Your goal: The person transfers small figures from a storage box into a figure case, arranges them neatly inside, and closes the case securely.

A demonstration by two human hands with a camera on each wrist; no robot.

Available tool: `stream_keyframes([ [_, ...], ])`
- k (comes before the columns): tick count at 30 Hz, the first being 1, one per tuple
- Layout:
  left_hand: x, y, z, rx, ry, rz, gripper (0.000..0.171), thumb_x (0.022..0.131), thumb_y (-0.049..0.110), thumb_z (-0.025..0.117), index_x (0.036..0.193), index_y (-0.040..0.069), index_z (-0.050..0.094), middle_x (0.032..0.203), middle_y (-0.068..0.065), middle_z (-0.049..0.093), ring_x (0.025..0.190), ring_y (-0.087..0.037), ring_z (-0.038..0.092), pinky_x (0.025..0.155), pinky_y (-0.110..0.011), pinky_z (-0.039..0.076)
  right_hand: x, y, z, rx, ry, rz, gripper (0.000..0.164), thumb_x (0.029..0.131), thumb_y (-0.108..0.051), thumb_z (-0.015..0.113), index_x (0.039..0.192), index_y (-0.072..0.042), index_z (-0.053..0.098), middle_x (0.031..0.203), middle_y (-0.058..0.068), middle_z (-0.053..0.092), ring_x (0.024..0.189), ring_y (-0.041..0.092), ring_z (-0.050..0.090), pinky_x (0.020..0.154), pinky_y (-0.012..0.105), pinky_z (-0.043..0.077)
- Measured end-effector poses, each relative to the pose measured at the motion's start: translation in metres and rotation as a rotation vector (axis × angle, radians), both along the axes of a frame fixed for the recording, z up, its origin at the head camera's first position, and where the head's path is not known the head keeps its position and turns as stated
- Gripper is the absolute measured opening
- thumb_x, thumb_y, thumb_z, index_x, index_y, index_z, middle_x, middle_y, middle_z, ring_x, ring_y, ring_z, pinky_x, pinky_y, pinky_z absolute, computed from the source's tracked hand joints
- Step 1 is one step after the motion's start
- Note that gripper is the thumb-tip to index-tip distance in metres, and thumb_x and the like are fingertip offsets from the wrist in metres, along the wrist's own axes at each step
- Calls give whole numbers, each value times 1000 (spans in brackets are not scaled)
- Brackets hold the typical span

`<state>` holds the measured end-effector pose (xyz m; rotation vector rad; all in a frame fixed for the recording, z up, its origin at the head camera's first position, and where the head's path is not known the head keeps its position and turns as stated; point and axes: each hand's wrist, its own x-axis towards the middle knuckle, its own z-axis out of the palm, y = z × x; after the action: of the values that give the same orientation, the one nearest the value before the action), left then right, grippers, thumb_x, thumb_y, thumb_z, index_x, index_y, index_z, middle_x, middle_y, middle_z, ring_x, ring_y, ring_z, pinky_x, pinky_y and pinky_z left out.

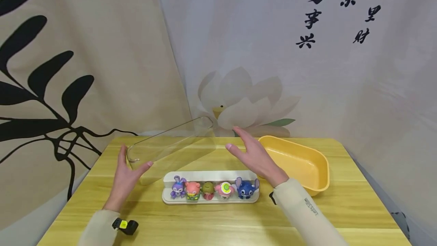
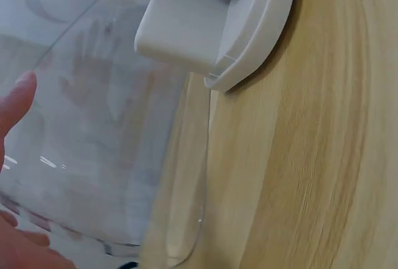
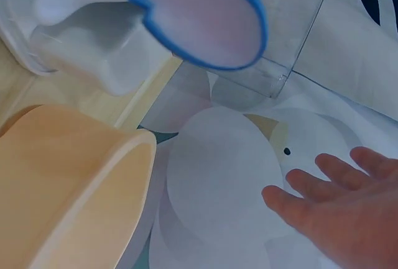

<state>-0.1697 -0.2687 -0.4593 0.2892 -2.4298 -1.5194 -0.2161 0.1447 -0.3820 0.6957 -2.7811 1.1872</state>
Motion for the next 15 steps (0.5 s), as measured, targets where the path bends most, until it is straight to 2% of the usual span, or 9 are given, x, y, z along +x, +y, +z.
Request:
stream_keyframes([
  [3,-6,-2,-2,39,-42,-21,121,90,42,81,167,21,-10,174,-10,-5,157,-41,2,127,-62,11,-3,-3,1,8,-6,-1,76,103,-58,52,164,-18,30,168,9,31,152,39,32,121,67,26],
  [5,-9,-4,-3,73,-47,-35,117,91,40,82,168,18,-4,174,-14,1,157,-42,4,128,-59,12,-4,-4,1,11,-7,-1,76,103,-57,52,164,-18,30,168,10,31,151,39,32,121,68,26],
  [7,-13,-6,-4,106,-37,-46,111,90,37,82,167,15,5,172,-17,12,157,-42,11,128,-57,15,-4,-4,2,16,-6,-3,76,103,-57,52,164,-18,31,168,11,32,151,40,32,121,67,26],
  [11,-15,-10,-8,150,-6,-49,99,89,33,84,162,12,22,162,-15,35,150,-38,30,125,-54,27,-4,-3,-1,11,-15,-4,75,103,-57,52,164,-18,32,167,12,32,151,41,32,121,68,26],
  [15,-13,-11,-11,157,0,-29,99,86,34,87,161,12,26,157,-14,41,143,-35,37,120,-55,33,-4,-1,-5,4,-26,-15,75,103,-58,53,164,-18,32,167,12,33,151,41,32,121,68,26],
])
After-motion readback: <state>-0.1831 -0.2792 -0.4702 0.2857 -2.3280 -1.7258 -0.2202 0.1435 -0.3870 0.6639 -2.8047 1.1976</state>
